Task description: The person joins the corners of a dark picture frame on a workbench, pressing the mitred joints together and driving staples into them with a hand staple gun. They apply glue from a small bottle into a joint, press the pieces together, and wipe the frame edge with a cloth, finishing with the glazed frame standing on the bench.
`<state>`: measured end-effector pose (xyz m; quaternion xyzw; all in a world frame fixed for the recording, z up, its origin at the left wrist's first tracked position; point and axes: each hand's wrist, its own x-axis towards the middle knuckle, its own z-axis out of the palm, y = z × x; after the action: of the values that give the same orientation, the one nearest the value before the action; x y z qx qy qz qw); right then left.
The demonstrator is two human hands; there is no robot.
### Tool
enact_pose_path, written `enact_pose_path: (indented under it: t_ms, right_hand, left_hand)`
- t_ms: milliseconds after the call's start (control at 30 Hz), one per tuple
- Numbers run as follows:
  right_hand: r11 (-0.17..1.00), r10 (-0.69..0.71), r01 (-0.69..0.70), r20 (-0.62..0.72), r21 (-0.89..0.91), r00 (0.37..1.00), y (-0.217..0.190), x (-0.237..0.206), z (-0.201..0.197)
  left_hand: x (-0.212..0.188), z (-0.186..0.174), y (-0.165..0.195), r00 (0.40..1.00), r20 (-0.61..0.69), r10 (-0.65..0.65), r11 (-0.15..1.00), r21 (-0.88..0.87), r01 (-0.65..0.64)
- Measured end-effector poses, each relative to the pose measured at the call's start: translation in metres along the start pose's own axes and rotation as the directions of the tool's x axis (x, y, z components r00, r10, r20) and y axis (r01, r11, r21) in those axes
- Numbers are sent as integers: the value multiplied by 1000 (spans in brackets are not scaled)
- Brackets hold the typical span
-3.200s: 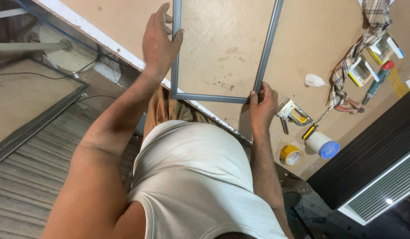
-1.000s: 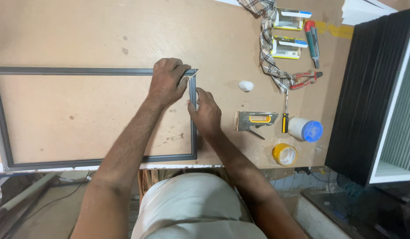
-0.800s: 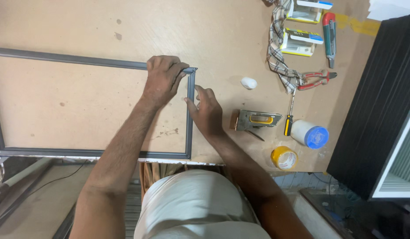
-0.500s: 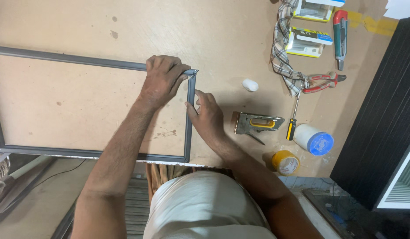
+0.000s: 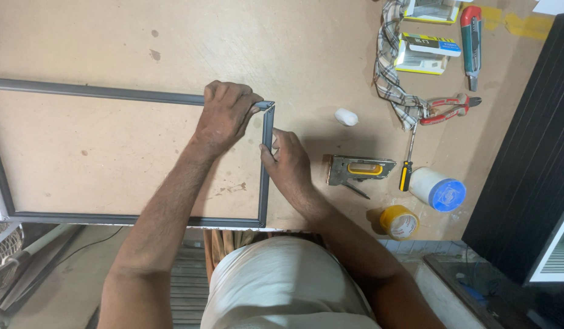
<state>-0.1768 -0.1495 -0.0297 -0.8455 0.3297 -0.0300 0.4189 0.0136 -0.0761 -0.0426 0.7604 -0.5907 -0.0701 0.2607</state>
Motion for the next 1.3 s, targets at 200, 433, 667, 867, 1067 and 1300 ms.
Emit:
enact_pose_path:
  t_ms: [200,433,667,867,1067,1300]
  right_hand:
    - [1000,6,-6,8,10,1000,-1,-1,2]
    - [999,22,-21,-44,27,999,-7,-2,4]
    - [956,-291,254,-358,-148,887,-14,33,-19]
    - [894,-445,435,-92,-109,891,-18,69,-45]
    - [849,-508,506,29,-153,861,-17,55,-51]
    - [849,-502,508,75,-149,861,9,23,-69]
  left_hand:
    - [1,-1,-1,1000,5,26,999,19,-27]
    - [-1,-4,-4,998,27,50,999,13,-50]
    - [-4,-10,13,999,-29,-43,995,83,46]
    - [-67,-15,95,872,-119,-474,878,-137,459]
    - [-119,-1,133,898,-102,-428,904,-44,426]
    - [-136,8,143,951,-77,-300,952,-95,292]
